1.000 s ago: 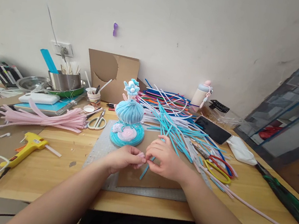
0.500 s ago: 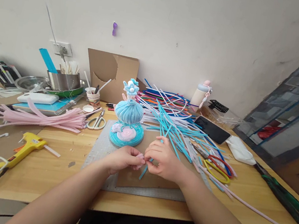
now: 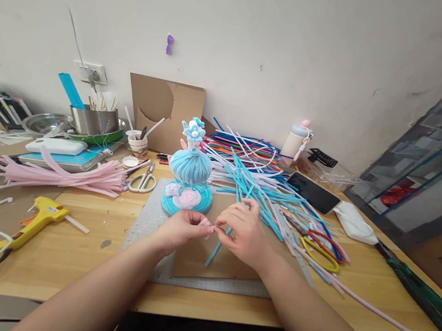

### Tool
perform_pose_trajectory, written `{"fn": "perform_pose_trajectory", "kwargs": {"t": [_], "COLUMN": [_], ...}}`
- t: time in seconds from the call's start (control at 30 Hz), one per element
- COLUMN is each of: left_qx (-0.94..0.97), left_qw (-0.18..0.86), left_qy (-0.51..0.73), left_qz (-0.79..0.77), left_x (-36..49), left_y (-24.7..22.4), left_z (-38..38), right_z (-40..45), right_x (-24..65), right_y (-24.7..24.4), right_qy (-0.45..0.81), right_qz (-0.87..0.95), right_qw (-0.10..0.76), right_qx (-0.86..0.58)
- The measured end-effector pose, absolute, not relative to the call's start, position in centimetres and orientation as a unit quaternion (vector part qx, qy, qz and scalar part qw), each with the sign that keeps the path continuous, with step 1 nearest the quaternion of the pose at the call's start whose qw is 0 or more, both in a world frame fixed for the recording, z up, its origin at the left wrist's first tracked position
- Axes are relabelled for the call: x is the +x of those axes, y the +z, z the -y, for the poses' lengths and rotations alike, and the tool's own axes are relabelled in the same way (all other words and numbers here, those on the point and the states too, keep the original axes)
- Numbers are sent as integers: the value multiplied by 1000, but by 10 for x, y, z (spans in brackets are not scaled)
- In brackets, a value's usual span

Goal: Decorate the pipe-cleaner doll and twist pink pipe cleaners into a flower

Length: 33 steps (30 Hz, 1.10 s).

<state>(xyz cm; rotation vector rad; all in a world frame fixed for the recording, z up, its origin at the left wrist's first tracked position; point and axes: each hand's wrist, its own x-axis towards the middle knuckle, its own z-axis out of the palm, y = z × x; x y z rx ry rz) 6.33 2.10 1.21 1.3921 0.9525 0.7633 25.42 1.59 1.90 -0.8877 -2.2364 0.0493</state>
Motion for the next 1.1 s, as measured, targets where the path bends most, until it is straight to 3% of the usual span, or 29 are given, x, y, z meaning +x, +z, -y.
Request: {"fn": "perform_pose_trajectory", "kwargs": {"t": [0.47,1.1], "left_qx": [560,484], "left_qw": [579,626], "left_qy": [441,502], "left_qz": [-395,-350], "left_x": [69,73], "left_y": [10,1], "left_z": [-21,-23], "right_z": [-9,-8], "right_x": [243,238], "right_y": [14,8], "right_qy": [15,72], "right_qz": [792,798], "right_qw": [457,468], "right_qx": [-403,-373]}}
